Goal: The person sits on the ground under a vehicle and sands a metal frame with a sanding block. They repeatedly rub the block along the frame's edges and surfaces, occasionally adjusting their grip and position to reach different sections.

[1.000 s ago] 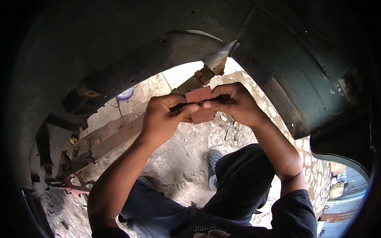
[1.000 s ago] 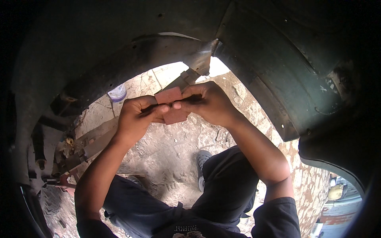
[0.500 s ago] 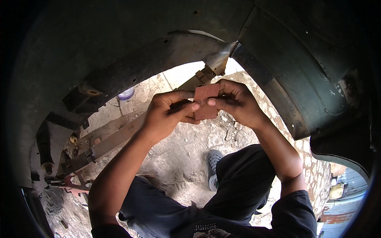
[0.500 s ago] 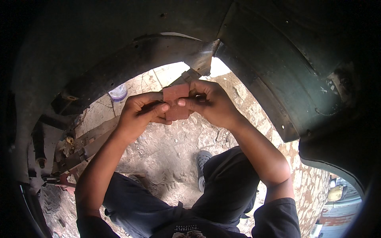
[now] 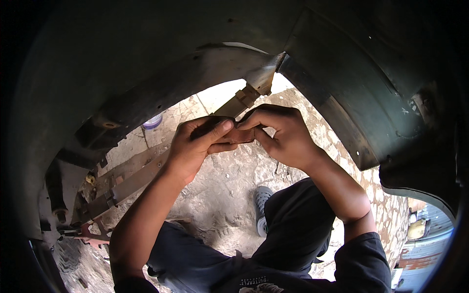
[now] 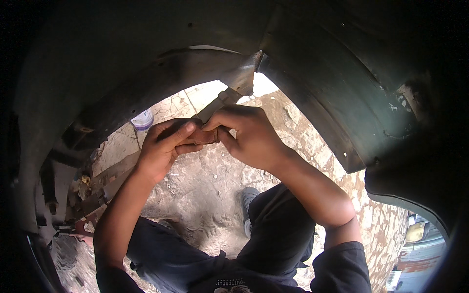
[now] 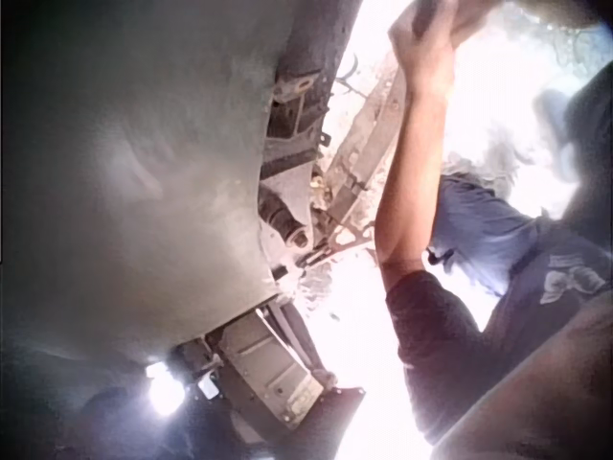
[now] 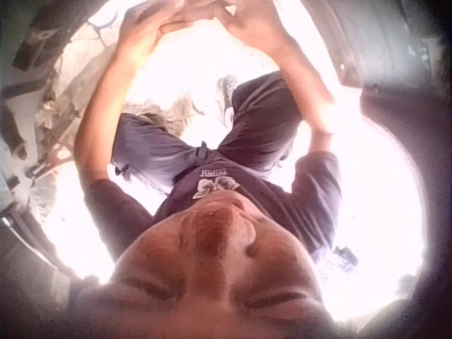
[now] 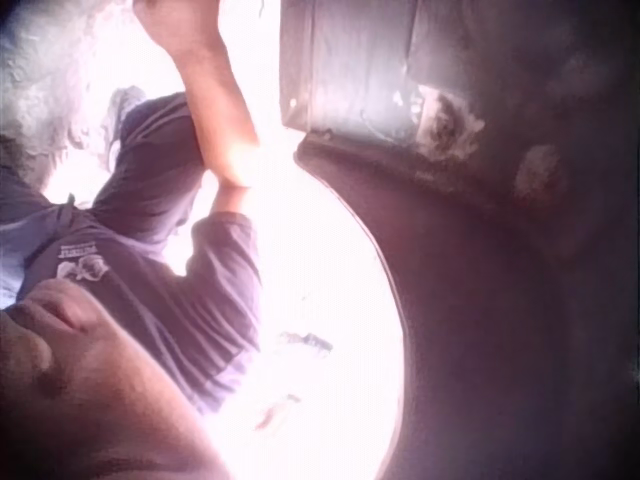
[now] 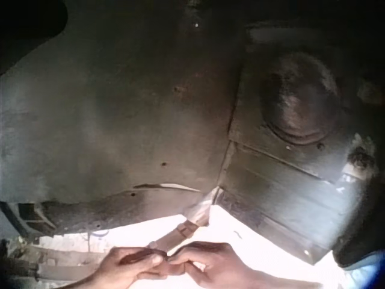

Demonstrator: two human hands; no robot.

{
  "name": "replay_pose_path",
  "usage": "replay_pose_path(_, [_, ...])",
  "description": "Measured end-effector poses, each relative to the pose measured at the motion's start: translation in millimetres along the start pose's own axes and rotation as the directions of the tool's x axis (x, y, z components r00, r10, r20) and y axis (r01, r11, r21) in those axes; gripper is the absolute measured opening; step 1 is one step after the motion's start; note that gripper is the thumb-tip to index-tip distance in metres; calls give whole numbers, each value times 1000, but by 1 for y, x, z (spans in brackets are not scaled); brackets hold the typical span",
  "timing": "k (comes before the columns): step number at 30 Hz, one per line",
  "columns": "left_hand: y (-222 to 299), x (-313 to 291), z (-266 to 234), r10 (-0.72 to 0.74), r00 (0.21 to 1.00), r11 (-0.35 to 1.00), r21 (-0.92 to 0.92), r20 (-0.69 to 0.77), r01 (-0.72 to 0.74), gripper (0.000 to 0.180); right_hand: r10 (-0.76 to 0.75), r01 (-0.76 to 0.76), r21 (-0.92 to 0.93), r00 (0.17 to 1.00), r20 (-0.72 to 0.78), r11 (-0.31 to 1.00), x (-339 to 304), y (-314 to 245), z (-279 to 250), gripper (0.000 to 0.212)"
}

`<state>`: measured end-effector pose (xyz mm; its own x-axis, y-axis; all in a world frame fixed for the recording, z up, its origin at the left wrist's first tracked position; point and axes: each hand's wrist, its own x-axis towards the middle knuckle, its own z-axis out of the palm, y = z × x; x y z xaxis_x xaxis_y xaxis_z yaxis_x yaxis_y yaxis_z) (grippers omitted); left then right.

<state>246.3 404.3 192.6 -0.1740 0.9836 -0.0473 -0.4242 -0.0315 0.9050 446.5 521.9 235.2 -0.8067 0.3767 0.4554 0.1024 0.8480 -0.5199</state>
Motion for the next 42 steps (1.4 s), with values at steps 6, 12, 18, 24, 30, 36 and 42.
replay_pose_path(6, [6, 9, -15, 106, 994, 963, 246, 40, -112, 20, 248, -244, 154, 969, -10, 958, -3, -21, 12, 27])
replay_pose_path(12, [-16, 9, -12, 242, 963, 809, 523, 117, -267, 13, 388, -411, 474, 909, 151, 779, -4, 16, 26, 32])
replay_pose_path(18, [-21, 11, -25, 217, 961, 918, 297, 173, -261, 17, 395, -474, 593, 878, 269, 651, 0, 10, 19, 32])
replay_pose_path(24, [-19, 4, -29, 107, 940, 824, 501, 324, -266, 36, 385, -515, 629, 856, 344, 583, 1, 8, 19, 38])
replay_pose_path(30, [-23, 7, -32, 221, 950, 785, 538, 219, -307, 33, 431, -555, 817, 782, 450, 154, 9, 1, 42, 57])
replay_pose_path(36, [-24, 8, -47, 227, 956, 538, 794, 186, -283, 38, 422, -654, 649, 752, 505, 389, 4, 5, 57, 58])
replay_pose_path(42, [-12, -5, -46, 181, 982, 275, 956, 56, -106, 45, 616, -662, 522, 731, 293, 538, 1, 0, 59, 56])
